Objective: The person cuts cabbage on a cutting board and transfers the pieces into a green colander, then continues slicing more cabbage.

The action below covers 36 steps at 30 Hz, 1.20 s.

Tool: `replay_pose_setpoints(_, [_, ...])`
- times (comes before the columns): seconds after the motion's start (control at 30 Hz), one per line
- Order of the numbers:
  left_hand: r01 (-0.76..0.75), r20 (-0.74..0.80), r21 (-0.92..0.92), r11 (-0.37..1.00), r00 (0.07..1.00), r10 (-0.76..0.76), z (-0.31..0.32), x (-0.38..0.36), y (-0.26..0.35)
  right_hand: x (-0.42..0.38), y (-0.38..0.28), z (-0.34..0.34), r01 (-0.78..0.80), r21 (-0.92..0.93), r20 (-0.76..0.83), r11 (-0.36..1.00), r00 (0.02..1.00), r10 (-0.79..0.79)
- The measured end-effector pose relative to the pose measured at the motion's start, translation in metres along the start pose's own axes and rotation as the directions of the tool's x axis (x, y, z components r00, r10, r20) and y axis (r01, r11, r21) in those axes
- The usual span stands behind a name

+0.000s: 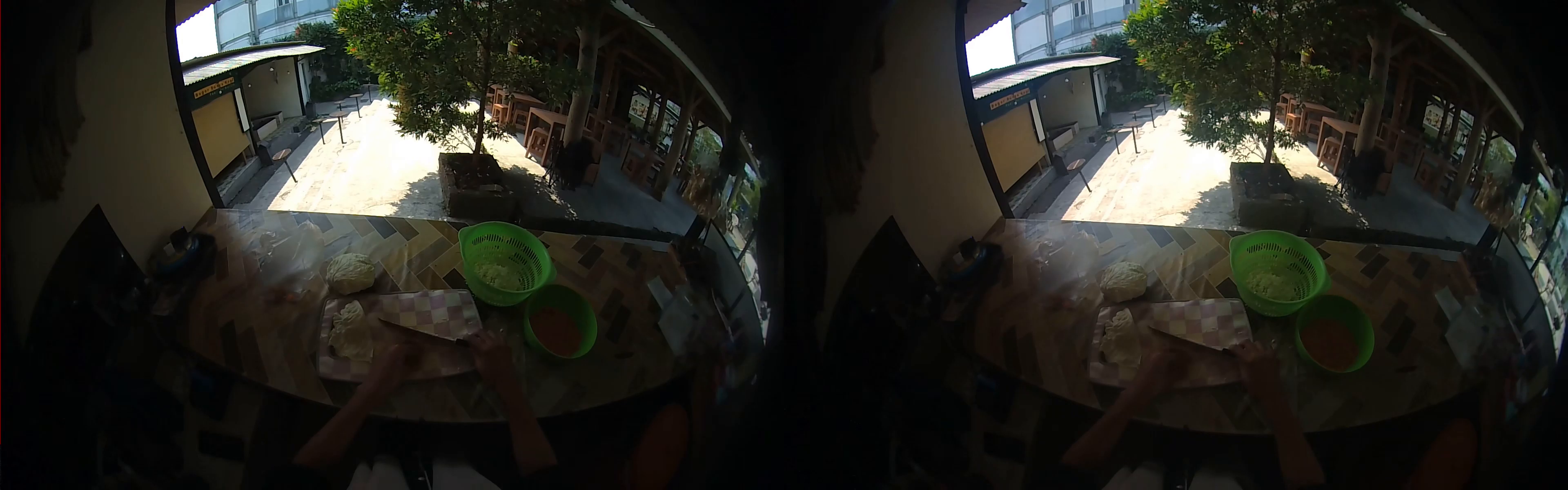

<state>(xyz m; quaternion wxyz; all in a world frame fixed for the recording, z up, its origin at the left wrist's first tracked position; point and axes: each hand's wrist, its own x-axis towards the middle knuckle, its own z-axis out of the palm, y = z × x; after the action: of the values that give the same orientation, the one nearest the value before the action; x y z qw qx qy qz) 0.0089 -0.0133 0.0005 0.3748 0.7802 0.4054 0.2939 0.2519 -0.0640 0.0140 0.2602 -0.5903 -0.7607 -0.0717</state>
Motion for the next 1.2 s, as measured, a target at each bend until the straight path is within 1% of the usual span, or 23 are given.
replay_pose_setpoints(0.07, [-0.119, -0.051, 0.061, 0.991, 0.991, 0.123, -0.002, -0.001, 0.016, 0.000, -0.001, -0.006, -0.011, 0.027, -0.011, 1.000, 1.000, 0.011])
replay_pose_setpoints(0.1, [-0.170, -0.120, 0.037, 0.985, 0.977, 0.174, -0.001, 0.000, 0.012, 0.000, 0.000, -0.007, -0.016, 0.041, -0.017, 0.999, 1.000, 0.016])
replay_pose_setpoints(0.17, [-0.276, -0.257, 0.000, 0.961, 0.929, 0.266, -0.001, 0.003, 0.004, 0.001, 0.003, -0.006, -0.080, 0.009, -0.031, 0.997, 0.996, 0.081])
replay_pose_setpoints(0.2, [-0.242, -0.283, 0.025, 0.970, 0.929, 0.239, -0.003, 0.001, 0.003, 0.000, 0.005, -0.006, -0.114, -0.007, -0.039, 0.993, 0.993, 0.114])
replay_pose_setpoints(0.27, [-0.174, -0.338, 0.075, 0.982, 0.922, 0.189, -0.017, -0.002, 0.010, -0.002, 0.007, -0.008, -0.118, -0.041, -0.021, 0.992, 0.993, 0.117])
replay_pose_setpoints(0.37, [0.010, -0.187, 0.181, 0.983, 0.982, 0.024, -0.025, -0.009, 0.003, -0.011, 0.012, -0.009, -0.080, -0.038, -0.016, 0.996, 0.997, 0.080])
replay_pose_setpoints(0.4, [0.021, -0.152, 0.162, 0.987, 0.988, 0.004, -0.023, -0.010, 0.001, -0.013, 0.012, -0.009, -0.060, -0.028, -0.017, 0.998, 0.998, 0.060])
replay_pose_setpoints(0.47, [0.045, -0.083, 0.125, 0.991, 0.996, -0.035, -0.017, -0.009, -0.003, -0.010, 0.004, -0.027, -0.074, 0.023, 0.031, 0.997, 0.997, 0.074])
replay_pose_setpoints(0.5, [-0.001, -0.044, 0.105, 0.994, 0.999, 0.006, -0.013, -0.008, -0.006, -0.008, 0.000, -0.036, -0.085, 0.047, 0.054, 0.995, 0.995, 0.082])
replay_pose_setpoints(0.57, [-0.091, 0.030, 0.058, 0.994, 0.996, 0.090, -0.006, -0.004, -0.004, -0.008, -0.005, -0.042, -0.155, 0.071, 0.016, 0.985, 0.988, 0.154])
replay_pose_setpoints(0.67, [-0.132, -0.088, -0.149, 0.980, 0.989, 0.120, -0.004, -0.002, 0.011, -0.006, -0.009, -0.039, -0.249, 0.068, -0.080, 0.966, 0.964, 0.254])
replay_pose_setpoints(0.7, [-0.135, -0.163, -0.069, 0.988, 0.979, 0.122, -0.005, -0.001, 0.009, -0.007, -0.009, -0.035, -0.283, 0.060, -0.118, 0.957, 0.950, 0.288])
replay_pose_setpoints(0.77, [-0.120, -0.305, 0.092, 0.989, 0.942, 0.143, -0.005, 0.003, 0.003, -0.008, -0.007, -0.023, -0.305, -0.046, -0.166, 0.951, 0.941, 0.294])
replay_pose_setpoints(0.8, [-0.099, -0.345, 0.224, 0.970, 0.922, 0.174, -0.005, 0.004, 0.000, -0.010, -0.006, -0.018, -0.316, -0.097, -0.189, 0.944, 0.937, 0.294])
replay_pose_setpoints(0.87, [-0.033, -0.411, 0.471, 0.882, 0.876, 0.252, -0.005, 0.005, -0.004, -0.016, -0.006, -0.012, -0.295, -0.114, -0.200, 0.949, 0.942, 0.269])
replay_pose_setpoints(0.9, [-0.088, -0.317, 0.497, 0.863, 0.908, 0.275, -0.005, 0.002, -0.006, -0.018, -0.006, -0.011, -0.283, -0.122, -0.204, 0.951, 0.945, 0.255])
replay_pose_setpoints(0.97, [-0.209, -0.116, 0.530, 0.822, 0.942, 0.314, -0.007, -0.002, -0.001, -0.021, -0.011, -0.018, -0.262, -0.067, -0.099, 0.963, 0.962, 0.255])
replay_pose_setpoints(1.0, [-0.222, -0.095, 0.411, 0.884, 0.954, 0.283, -0.006, -0.005, 0.003, -0.023, -0.015, -0.023, -0.256, -0.040, -0.047, 0.966, 0.966, 0.254])
replay_pose_setpoints(1.07, [-0.223, -0.036, 0.155, 0.962, 0.972, 0.231, -0.002, -0.011, 0.017, -0.022, -0.022, -0.035, -0.255, 0.022, -0.040, 0.967, 0.966, 0.256])
replay_pose_setpoints(1.1, [-0.235, -0.053, 0.135, 0.963, 0.968, 0.244, -0.002, -0.011, 0.016, -0.022, -0.024, -0.038, -0.255, 0.052, -0.036, 0.966, 0.966, 0.257])
replay_pose_setpoints(1.17, [-0.259, -0.092, 0.098, 0.961, 0.959, 0.268, -0.004, -0.013, 0.011, -0.024, -0.028, -0.035, -0.349, 0.033, -0.106, 0.936, 0.930, 0.351])
replay_pose_setpoints(1.2, [-0.216, -0.159, 0.114, 0.970, 0.960, 0.232, -0.005, -0.013, 0.009, -0.025, -0.028, -0.034, -0.395, 0.027, -0.141, 0.918, 0.908, 0.394])
